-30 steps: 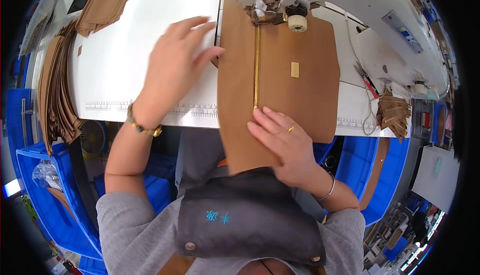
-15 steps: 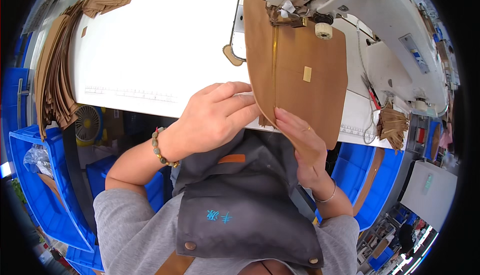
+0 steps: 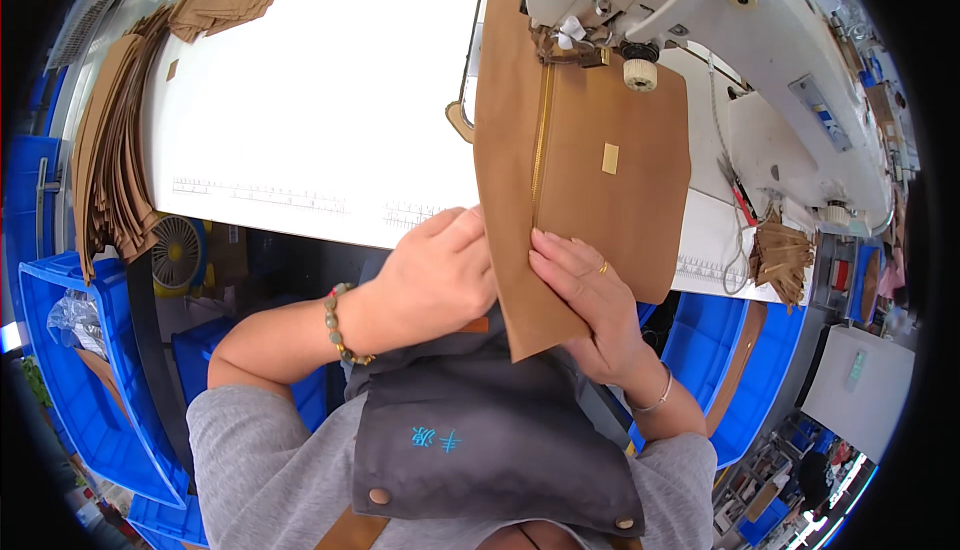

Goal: Sewing a zipper onto a leather panel using an industrial sewing machine.

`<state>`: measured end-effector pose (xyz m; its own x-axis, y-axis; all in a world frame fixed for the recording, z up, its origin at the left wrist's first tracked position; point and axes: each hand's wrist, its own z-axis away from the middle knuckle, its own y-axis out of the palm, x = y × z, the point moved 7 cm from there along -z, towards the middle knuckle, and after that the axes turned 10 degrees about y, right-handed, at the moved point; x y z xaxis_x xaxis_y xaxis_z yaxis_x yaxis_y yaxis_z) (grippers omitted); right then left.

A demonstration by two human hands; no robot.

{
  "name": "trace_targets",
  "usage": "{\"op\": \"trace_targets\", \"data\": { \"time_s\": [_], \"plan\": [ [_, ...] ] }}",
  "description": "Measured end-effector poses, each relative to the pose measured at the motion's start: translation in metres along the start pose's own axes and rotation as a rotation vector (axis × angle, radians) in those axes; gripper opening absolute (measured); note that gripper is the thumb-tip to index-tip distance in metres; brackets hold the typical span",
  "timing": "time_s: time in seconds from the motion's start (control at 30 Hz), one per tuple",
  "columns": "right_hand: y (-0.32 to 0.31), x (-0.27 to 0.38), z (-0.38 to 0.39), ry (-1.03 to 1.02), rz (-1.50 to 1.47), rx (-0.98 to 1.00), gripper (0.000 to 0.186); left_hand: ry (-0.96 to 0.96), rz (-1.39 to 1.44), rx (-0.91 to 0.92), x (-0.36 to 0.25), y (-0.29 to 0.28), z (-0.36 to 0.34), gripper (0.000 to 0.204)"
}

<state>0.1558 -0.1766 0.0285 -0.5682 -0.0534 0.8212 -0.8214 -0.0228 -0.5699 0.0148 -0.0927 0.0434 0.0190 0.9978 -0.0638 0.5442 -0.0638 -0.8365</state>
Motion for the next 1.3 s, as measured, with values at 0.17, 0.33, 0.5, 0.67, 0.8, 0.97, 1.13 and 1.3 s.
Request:
{"op": "trace_targets", "data": {
  "time_s": [0.17, 0.33, 0.5, 0.67, 0.8, 0.97, 1.13, 1.3],
  "plan": [
    [-0.076, -0.042, 0.015, 0.187, 0.051, -0.442, 0.058, 0.029, -0.142, 0.171, -0.02, 0.009, -0.01, 0.028],
    [-0.132, -0.125, 0.009, 0.592, -0.95, -0.423, 0.034, 0.052, -0.319, 0.251, -0.028, 0.018, -0.02, 0.022],
    [-0.102, -0.097, 0.021, 0.349, -0.091, -0.167, 0.036, 0.026, -0.346, 0.251, -0.026, 0.018, -0.02, 0.021],
    [-0.062, -0.082, 0.037, 0.094, 0.45, -0.385, 0.04, 0.045, -0.258, 0.278, -0.024, 0.016, -0.019, 0.02],
    [-0.052, -0.083, 0.034, 0.007, 0.548, -0.201, 0.047, 0.026, -0.218, 0.3, -0.023, 0.016, -0.019, 0.017],
    [-0.058, -0.069, 0.023, -0.096, 0.555, -0.209, 0.038, 0.039, -0.181, 0.269, -0.022, 0.013, -0.015, 0.017],
    [-0.071, -0.072, -0.025, -0.098, 0.539, -0.183, 0.037, 0.057, -0.148, 0.246, -0.02, 0.01, -0.012, 0.026],
    [-0.09, -0.073, -0.079, -0.037, 0.488, -0.175, 0.035, 0.072, -0.094, 0.28, -0.019, 0.012, -0.008, 0.034]
  ]
}}
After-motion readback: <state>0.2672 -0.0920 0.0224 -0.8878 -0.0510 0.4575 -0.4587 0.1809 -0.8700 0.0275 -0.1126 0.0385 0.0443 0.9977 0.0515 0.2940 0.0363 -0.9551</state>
